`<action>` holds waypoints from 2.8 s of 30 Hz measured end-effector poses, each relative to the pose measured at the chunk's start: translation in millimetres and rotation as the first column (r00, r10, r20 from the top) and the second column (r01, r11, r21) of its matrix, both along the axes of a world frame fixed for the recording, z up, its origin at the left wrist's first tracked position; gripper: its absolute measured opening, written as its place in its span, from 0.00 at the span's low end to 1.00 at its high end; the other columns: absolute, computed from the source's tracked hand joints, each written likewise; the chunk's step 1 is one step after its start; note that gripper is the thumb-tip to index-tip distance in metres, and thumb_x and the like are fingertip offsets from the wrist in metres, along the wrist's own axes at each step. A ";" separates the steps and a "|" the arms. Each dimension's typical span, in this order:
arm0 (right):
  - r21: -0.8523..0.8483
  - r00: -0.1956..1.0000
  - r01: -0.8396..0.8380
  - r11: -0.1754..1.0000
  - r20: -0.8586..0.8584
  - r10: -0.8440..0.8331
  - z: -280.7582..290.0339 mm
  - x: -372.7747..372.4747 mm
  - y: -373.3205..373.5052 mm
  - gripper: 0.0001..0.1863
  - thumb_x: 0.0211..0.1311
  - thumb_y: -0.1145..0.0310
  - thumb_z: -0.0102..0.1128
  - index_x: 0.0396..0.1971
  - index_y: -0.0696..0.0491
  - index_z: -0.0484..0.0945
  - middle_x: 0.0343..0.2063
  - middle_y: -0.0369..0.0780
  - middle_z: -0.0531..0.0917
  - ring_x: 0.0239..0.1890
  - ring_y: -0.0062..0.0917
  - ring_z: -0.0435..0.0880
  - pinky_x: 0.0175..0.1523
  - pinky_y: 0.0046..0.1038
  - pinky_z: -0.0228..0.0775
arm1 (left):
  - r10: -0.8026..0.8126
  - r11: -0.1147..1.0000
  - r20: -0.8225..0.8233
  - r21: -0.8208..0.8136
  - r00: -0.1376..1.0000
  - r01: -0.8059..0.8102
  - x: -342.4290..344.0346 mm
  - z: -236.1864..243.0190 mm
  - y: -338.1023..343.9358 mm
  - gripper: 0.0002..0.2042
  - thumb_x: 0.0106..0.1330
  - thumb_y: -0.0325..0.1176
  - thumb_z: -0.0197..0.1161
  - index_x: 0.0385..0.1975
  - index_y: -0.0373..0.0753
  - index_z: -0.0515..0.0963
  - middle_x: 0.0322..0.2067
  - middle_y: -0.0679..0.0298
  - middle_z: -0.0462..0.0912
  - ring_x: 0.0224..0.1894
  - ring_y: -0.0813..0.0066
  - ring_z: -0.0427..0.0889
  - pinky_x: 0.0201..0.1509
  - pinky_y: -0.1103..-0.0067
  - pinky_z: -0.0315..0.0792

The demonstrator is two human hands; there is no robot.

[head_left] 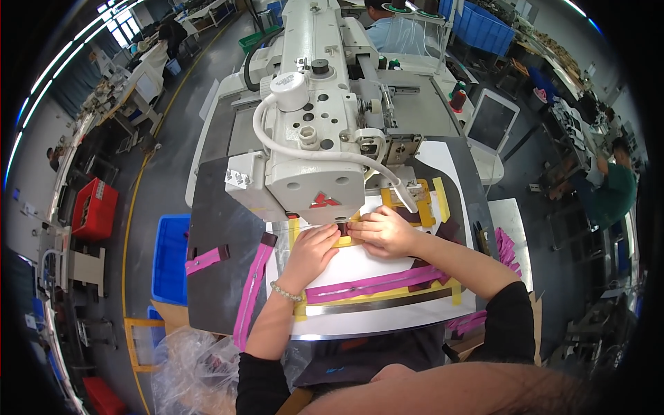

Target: Assembling leather pieces and straps using an industrial sewing machine.

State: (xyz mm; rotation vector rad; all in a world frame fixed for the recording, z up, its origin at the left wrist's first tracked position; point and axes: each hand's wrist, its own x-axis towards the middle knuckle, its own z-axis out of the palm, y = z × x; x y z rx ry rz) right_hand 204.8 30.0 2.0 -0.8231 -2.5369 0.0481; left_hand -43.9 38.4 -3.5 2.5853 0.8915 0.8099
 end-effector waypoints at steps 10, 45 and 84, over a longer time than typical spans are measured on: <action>-0.097 0.998 0.019 0.995 0.056 -0.014 7.9 -0.5 4.2 0.21 0.44 0.67 0.64 0.44 0.48 0.78 0.48 0.32 0.78 0.47 0.24 0.75 0.48 0.30 0.61 | -0.046 0.991 0.084 -0.124 0.995 0.057 -7.6 -6.3 9.6 0.18 0.53 0.29 0.67 0.45 0.35 0.79 0.48 0.58 0.80 0.52 0.63 0.77 0.55 0.70 0.69; -0.856 0.904 0.182 0.483 -0.048 -0.425 71.2 18.0 -36.1 0.13 0.60 0.63 0.59 0.30 0.59 0.78 0.24 0.41 0.80 0.29 0.28 0.79 0.36 0.28 0.69 | 0.015 0.960 0.177 -0.279 0.984 0.036 -12.6 -0.6 6.9 0.20 0.54 0.16 0.51 0.47 0.36 0.78 0.47 0.56 0.80 0.49 0.59 0.77 0.55 0.70 0.70; -0.863 0.573 -0.340 0.373 -0.505 -0.646 14.2 -10.8 16.4 0.22 0.65 0.59 0.56 0.54 0.53 0.66 0.33 0.35 0.79 0.41 0.20 0.76 0.49 0.25 0.67 | 0.075 0.903 0.176 -0.430 0.982 0.008 -10.8 2.5 2.1 0.22 0.58 0.18 0.51 0.55 0.37 0.72 0.50 0.54 0.77 0.49 0.58 0.76 0.53 0.71 0.71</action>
